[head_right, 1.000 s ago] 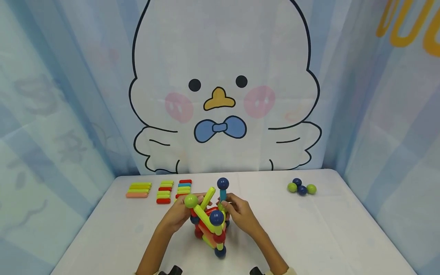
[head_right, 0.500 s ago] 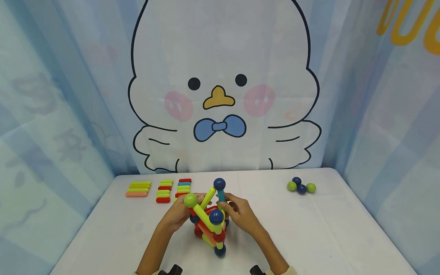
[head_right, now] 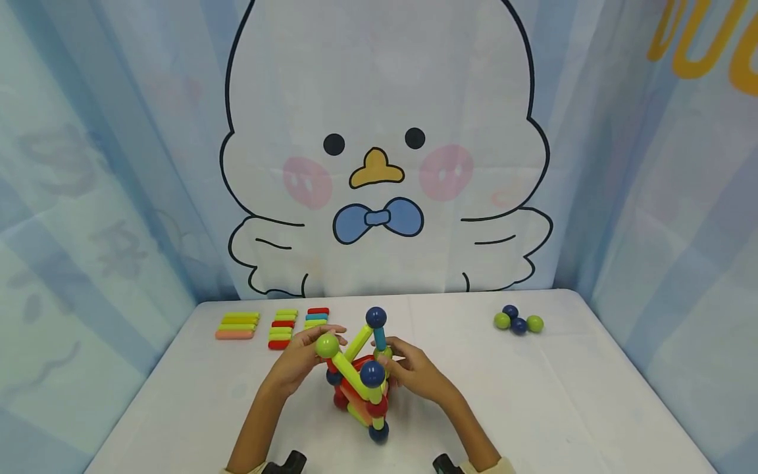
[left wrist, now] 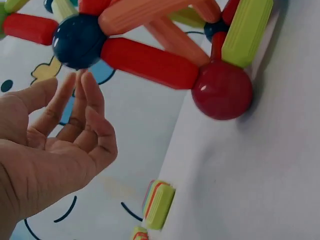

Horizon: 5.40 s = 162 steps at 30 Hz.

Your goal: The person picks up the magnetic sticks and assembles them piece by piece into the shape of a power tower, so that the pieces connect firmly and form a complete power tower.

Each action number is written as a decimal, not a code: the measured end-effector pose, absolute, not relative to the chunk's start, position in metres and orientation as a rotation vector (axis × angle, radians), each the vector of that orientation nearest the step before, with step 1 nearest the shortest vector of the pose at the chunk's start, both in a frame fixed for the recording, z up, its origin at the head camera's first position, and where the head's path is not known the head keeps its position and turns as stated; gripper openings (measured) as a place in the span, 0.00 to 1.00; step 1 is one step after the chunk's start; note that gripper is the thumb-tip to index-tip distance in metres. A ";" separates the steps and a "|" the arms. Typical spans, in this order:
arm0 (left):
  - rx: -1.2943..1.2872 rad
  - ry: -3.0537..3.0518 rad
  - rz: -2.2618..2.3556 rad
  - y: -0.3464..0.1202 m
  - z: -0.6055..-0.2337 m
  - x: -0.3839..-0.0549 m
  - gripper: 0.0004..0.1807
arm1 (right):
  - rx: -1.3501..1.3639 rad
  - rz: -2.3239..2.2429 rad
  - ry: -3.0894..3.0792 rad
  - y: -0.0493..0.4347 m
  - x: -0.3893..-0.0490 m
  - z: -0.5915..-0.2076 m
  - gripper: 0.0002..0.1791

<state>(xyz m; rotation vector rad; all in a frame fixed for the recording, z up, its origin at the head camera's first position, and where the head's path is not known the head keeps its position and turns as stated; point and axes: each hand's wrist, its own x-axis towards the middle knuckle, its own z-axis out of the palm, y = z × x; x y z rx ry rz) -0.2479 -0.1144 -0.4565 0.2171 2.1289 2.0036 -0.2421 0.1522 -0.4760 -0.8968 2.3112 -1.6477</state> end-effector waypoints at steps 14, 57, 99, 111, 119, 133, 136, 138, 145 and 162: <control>-0.411 2.914 1.315 -0.215 -0.464 -0.258 0.19 | -0.872 -1.647 2.153 0.172 -0.246 -0.474 0.32; -0.108 2.776 1.581 -0.204 -0.446 -0.251 0.20 | -0.285 -1.126 2.950 0.134 -0.228 -0.496 0.23; 0.237 2.506 2.163 -0.044 -0.440 -0.210 0.21 | -0.441 -1.111 2.902 0.120 -0.211 -0.492 0.23; 0.195 2.570 2.112 -0.049 -0.440 -0.210 0.25 | -0.366 -1.066 2.896 0.124 -0.212 -0.489 0.21; 0.220 3.085 2.241 -0.072 -0.433 -0.215 0.26 | -0.238 -1.001 2.910 0.134 -0.215 -0.484 0.21; -0.135 3.233 0.962 -0.149 -0.483 -0.256 0.12 | -0.243 -0.991 2.897 0.137 -0.218 -0.483 0.26; -0.088 3.186 0.820 -0.148 -0.490 -0.257 0.18 | -0.264 -0.998 2.895 0.138 -0.218 -0.484 0.27; -0.087 3.159 0.755 -0.146 -0.493 -0.256 0.22 | -0.273 -1.004 2.891 0.139 -0.219 -0.485 0.28; -0.063 3.150 0.721 -0.144 -0.493 -0.254 0.19 | -0.289 -0.977 2.895 0.140 -0.221 -0.485 0.27; 0.121 2.816 1.423 -0.136 -0.467 -0.248 0.20 | -0.387 -0.985 2.855 0.144 -0.222 -0.482 0.24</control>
